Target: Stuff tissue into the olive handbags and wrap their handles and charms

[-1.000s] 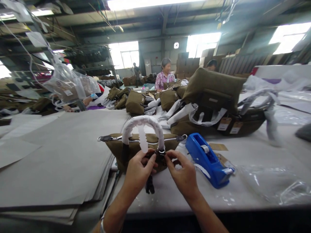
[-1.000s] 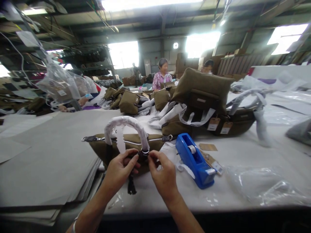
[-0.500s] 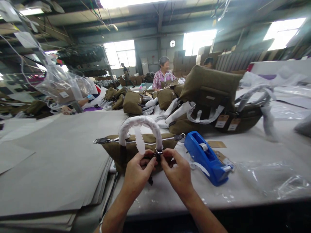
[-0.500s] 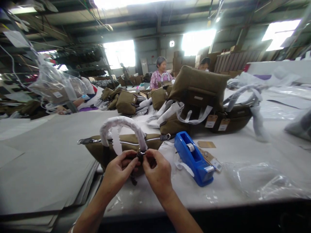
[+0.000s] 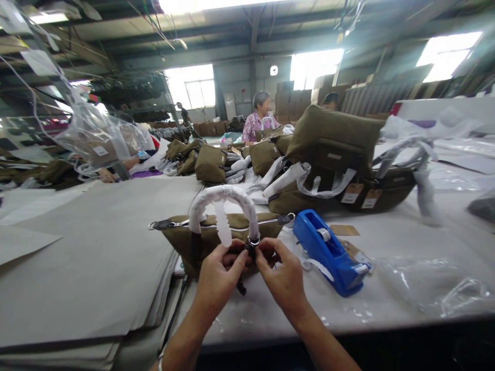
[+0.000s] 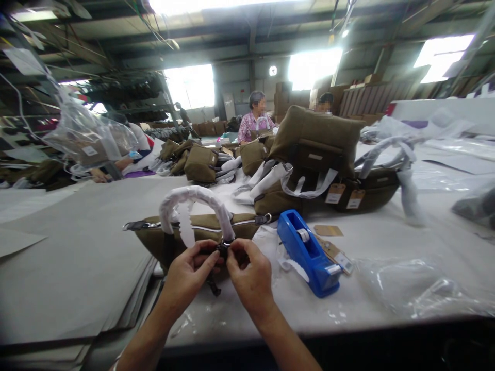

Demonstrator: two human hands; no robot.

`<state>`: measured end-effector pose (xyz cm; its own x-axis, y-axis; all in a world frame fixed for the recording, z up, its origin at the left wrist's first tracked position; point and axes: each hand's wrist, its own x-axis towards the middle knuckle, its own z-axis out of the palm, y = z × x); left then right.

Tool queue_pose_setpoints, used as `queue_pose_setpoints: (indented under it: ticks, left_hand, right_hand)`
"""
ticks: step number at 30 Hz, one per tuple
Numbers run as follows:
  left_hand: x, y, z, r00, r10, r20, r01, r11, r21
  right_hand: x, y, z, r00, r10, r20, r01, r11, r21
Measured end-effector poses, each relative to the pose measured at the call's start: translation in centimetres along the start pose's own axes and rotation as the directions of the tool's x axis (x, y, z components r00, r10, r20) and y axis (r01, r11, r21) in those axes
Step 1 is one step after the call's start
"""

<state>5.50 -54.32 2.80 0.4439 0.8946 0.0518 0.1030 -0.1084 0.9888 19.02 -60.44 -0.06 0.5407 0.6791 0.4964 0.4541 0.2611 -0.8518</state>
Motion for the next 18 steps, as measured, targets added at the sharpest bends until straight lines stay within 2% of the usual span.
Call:
queue_pose_setpoints:
  ticks: [11,18]
  left_hand:
    - [-0.18,-0.16,0.0,1.0,0.025,-0.01,-0.024,0.999,0.02]
    - [-0.19,0.12,-0.04,1.0,-0.007,-0.012,0.007,1.0,0.006]
  right_hand:
    - [0.11,-0.04,0.05,1.0,-0.014,-0.018,0.014,1.0,-0.001]
    - [-0.01,-0.13,-0.05,1.0,-0.006,-0.01,0.006,1.0,0.03]
